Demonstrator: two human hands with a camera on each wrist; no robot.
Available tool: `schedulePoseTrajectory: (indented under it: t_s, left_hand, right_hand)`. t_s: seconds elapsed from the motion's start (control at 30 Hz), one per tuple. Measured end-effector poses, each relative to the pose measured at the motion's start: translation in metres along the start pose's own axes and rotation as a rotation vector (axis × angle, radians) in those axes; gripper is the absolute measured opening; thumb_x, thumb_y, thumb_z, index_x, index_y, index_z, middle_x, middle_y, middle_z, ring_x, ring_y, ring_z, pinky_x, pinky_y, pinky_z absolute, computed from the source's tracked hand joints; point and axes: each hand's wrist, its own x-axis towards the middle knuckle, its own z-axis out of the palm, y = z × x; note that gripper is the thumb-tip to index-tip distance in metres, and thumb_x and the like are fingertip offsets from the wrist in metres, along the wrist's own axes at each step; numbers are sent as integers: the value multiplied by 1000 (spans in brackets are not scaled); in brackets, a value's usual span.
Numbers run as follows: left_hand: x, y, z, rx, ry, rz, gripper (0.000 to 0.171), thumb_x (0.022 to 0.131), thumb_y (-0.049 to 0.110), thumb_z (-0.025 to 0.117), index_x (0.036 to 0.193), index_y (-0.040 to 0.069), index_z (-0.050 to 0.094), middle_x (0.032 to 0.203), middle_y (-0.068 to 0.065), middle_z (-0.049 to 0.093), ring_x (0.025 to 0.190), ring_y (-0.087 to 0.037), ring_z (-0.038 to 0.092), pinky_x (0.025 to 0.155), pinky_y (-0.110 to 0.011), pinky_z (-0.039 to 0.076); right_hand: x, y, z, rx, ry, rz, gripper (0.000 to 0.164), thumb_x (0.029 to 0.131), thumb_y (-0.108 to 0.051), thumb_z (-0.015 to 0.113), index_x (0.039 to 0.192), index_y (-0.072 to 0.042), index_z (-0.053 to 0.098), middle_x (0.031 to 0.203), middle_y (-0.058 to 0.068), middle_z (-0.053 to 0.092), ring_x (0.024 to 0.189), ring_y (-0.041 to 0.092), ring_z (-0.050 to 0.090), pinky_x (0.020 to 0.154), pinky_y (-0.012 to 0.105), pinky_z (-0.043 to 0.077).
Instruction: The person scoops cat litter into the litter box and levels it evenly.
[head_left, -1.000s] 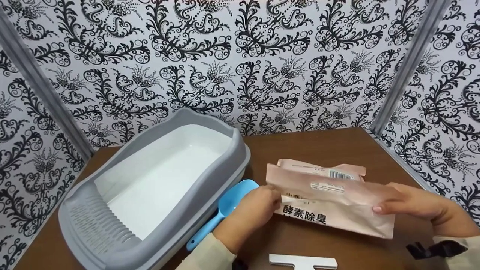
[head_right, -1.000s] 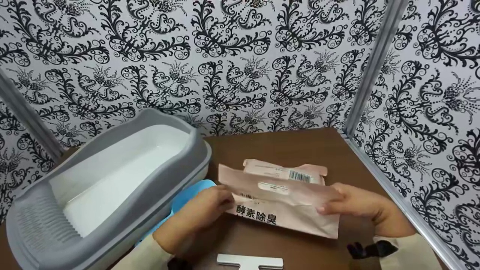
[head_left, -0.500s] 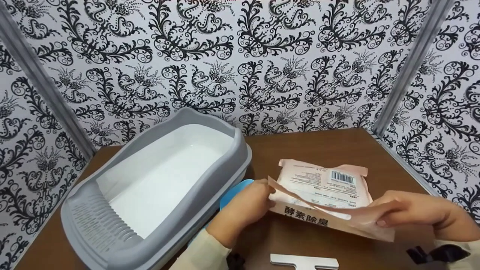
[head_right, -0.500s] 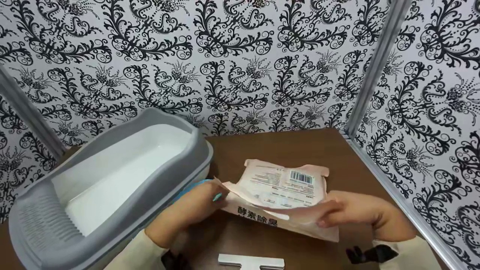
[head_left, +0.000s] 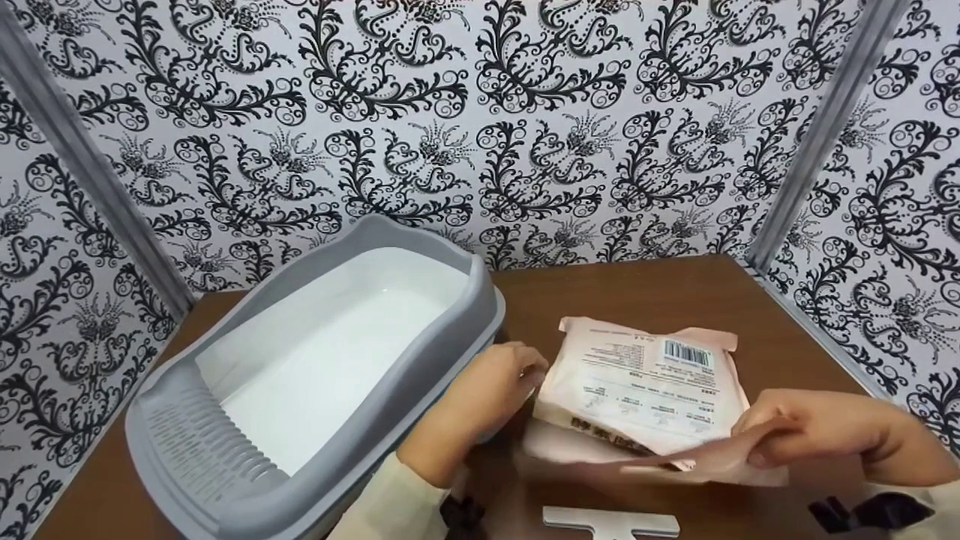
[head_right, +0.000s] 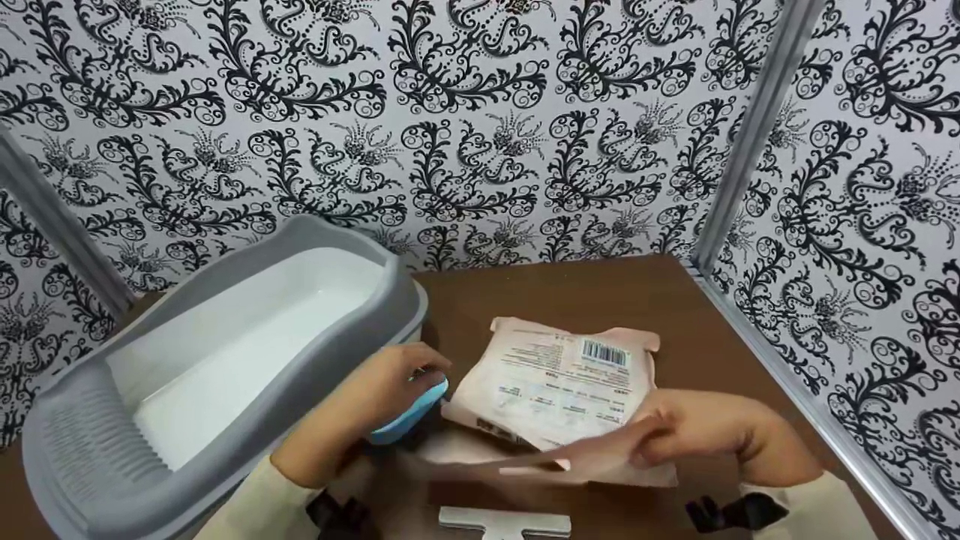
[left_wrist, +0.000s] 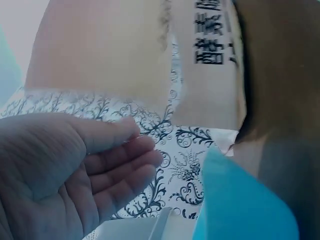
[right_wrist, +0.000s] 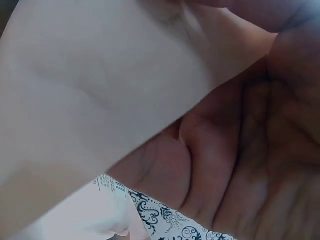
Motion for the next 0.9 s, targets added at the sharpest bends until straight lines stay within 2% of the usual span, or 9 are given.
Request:
schedulePoseTrajectory:
  t_s: [0.07, 0.2, 0.3, 0.37, 0.43, 0.53, 0.63, 0.73, 0.9]
  left_hand:
    - [0, 2, 1, 1, -25, 18, 13, 87, 17, 67, 99, 18, 73, 93, 7, 67, 89, -10, 63, 82, -27, 50]
    - [-2, 11, 8, 25, -141, 73, 24, 84, 25, 71, 108, 20, 72, 102, 9, 69, 96, -7, 63, 86, -23, 49]
    - [-3, 22, 14, 67, -216, 129, 24, 83, 24, 73, 107, 23, 73, 101, 10, 69, 94, -6, 63, 82, -20, 50]
    - [-5, 28, 18, 112, -242, 166, 20, 83, 22, 73, 103, 24, 74, 97, 10, 68, 89, -6, 63, 78, -20, 50]
    - [-6, 33, 22, 179, -250, 190, 16, 83, 21, 72, 98, 27, 74, 92, 10, 66, 84, -7, 61, 72, -21, 49]
    - [-9, 36, 28, 238, -234, 209, 13, 84, 18, 71, 90, 29, 75, 85, 11, 65, 75, -7, 59, 65, -21, 48]
    - [-11, 38, 33, 265, -215, 208, 12, 83, 17, 71, 85, 29, 76, 81, 12, 66, 69, -8, 58, 60, -20, 47]
    - [-13, 39, 36, 285, -212, 206, 13, 82, 18, 72, 83, 30, 76, 80, 13, 67, 68, -8, 59, 60, -21, 48]
    - [-14, 41, 39, 307, -239, 205, 15, 82, 17, 71, 88, 30, 77, 83, 13, 69, 73, -7, 62, 65, -19, 50]
  right_hand:
    - [1, 0, 1, 50, -17, 14, 25, 81, 20, 51, 94, 3, 65, 67, 17, 59, 48, 23, 48, 48, 14, 46]
    - [7, -3, 4, 93, -36, 42, 23, 83, 20, 50, 92, 4, 65, 63, 18, 55, 46, 23, 45, 46, 13, 44]
    - [12, -12, 9, 9, -25, 91, 27, 84, 17, 53, 98, -1, 69, 72, 15, 65, 52, 19, 52, 49, 11, 45]
    - [16, -19, 14, -100, -10, 103, 33, 82, 15, 56, 104, -5, 71, 83, 9, 71, 59, 12, 58, 52, 11, 46]
    - [20, -27, 20, -223, 20, 131, 37, 81, 12, 60, 108, -10, 71, 94, 3, 73, 71, 5, 63, 59, 12, 49]
    - [25, -40, 32, -344, 71, 181, 35, 80, 5, 64, 107, -16, 72, 94, -7, 72, 79, -2, 63, 64, 13, 50]
    - [30, -52, 42, -341, 94, 261, 28, 80, -4, 69, 104, -20, 72, 91, -13, 70, 80, -4, 62, 65, 15, 51]
    - [34, -61, 48, -306, 86, 255, 28, 80, -9, 71, 106, -19, 70, 91, -12, 70, 81, -2, 63, 64, 17, 51]
    - [44, -67, 54, -451, 103, 232, 22, 86, -20, 70, 108, -21, 68, 91, -15, 68, 81, -3, 62, 64, 15, 50]
